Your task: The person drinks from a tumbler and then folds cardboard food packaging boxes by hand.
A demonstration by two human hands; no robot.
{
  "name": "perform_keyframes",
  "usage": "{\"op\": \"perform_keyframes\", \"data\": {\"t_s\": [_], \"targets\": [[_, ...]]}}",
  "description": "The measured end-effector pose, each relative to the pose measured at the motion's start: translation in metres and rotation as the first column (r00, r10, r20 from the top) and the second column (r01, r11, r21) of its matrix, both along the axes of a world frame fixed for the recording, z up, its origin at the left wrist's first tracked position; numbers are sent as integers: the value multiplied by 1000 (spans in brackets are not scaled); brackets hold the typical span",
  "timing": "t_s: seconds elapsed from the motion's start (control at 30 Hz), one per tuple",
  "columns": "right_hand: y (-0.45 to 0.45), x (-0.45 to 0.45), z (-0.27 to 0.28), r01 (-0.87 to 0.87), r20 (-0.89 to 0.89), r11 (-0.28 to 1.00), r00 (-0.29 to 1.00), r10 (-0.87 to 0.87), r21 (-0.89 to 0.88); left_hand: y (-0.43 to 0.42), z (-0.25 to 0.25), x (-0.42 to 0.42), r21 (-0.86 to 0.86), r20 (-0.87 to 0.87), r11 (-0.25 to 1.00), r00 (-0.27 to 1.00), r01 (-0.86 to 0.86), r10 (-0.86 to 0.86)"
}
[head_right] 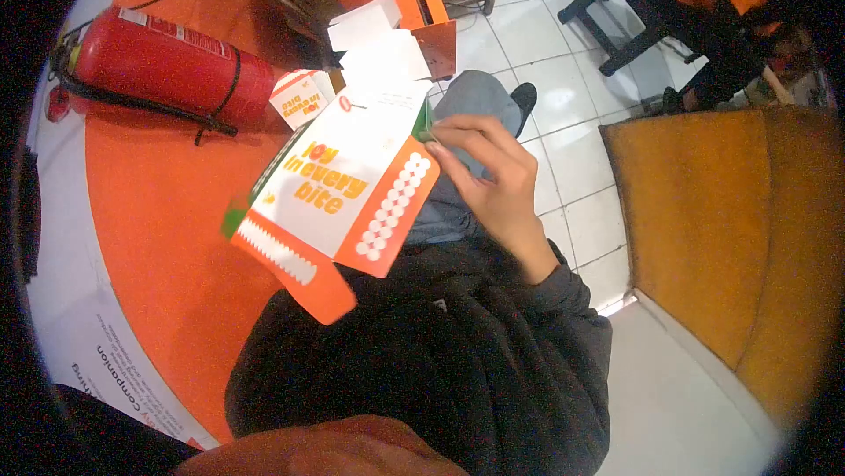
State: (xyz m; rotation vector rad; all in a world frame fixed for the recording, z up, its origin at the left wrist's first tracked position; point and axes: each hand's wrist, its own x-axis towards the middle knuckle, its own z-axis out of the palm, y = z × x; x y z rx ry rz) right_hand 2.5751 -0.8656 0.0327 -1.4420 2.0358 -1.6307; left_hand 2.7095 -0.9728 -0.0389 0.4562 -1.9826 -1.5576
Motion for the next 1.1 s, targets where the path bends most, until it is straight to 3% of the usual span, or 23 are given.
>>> {"op": "perform_keyframes", "data": {"t_s": [0.07, 0.1, 0.2, 0.27, 0.33, 0.4, 0.47, 0.53, 0.57, 0.6, 0.7, 0.77, 0.8, 0.9, 0.93, 1.0, 1.1], "targets": [[0, -3, -12, -22, 189, 999, 981, 31, -48, 4, -13, -2, 62, -12, 996, 998, -59, 60], [1, -2, -14, -28, 27, 1000, 999, 27, 3, 5, -21, -4, 102, -18, 991, 996, -89, 91], [-3, 6, -17, 20, -59, 1000, 998, -20, -12, 11, -39, -8, 219, -41, 965, 986, -147, 160], [-5, 4, -28, 108, -57, 994, 993, -108, 5, 12, -46, -13, 256, -45, 959, 989, -122, 138], [-7, -6, -51, 205, -15, 979, 979, -205, -21, 7, -41, -17, 213, -22, 977, 1000, 9, -5], [-2, -19, -67, 270, 297, 957, 910, -289, 104, -1, -7, -27, 79, 99, 952, 948, 297, -304], [-1, -31, -81, 320, 497, 926, 781, -377, 200, 4, 1, -21, -430, 245, 831, 931, 353, -270], [6, -39, -85, 256, 687, 947, 654, -317, 193, 8, 12, -15, -640, 497, 610, 857, 467, -134], [9, -41, -84, 204, 728, 955, 619, -296, 216, 9, 7, -15, -746, 430, 536, 901, 394, -64], [12, -43, -83, 150, 766, 960, 580, -278, 234, 3, -6, -14, -725, 379, 585, 920, 363, -100], [18, -35, -86, 220, 495, 934, 801, -338, 283, -12, -27, -14, -595, 190, 768, 970, 236, -152], [18, -28, -74, 183, 50, 966, 979, -195, 183, -20, -29, -14, -435, 264, 857, 949, 276, -172], [15, -23, -64, 145, -188, 979, 975, -117, 142, -24, -29, -14, -349, 299, 892, 936, 289, -186], [13, -23, -69, -81, -82, 950, 991, 110, 303, -28, -22, -14, -31, 216, 962, 941, 272, -259], [13, -26, -75, -152, -36, 927, 984, 174, 342, -29, -23, -12, 1, 201, 973, 953, 231, -226], [9, -26, -75, -112, -28, 937, 991, 128, 330, -31, -30, -8, 61, 171, 988, 974, 139, -148], [5, -19, -75, -32, -21, 958, 999, 40, 285, -27, -41, -10, -242, 22, 967, 995, -85, 93]]}}
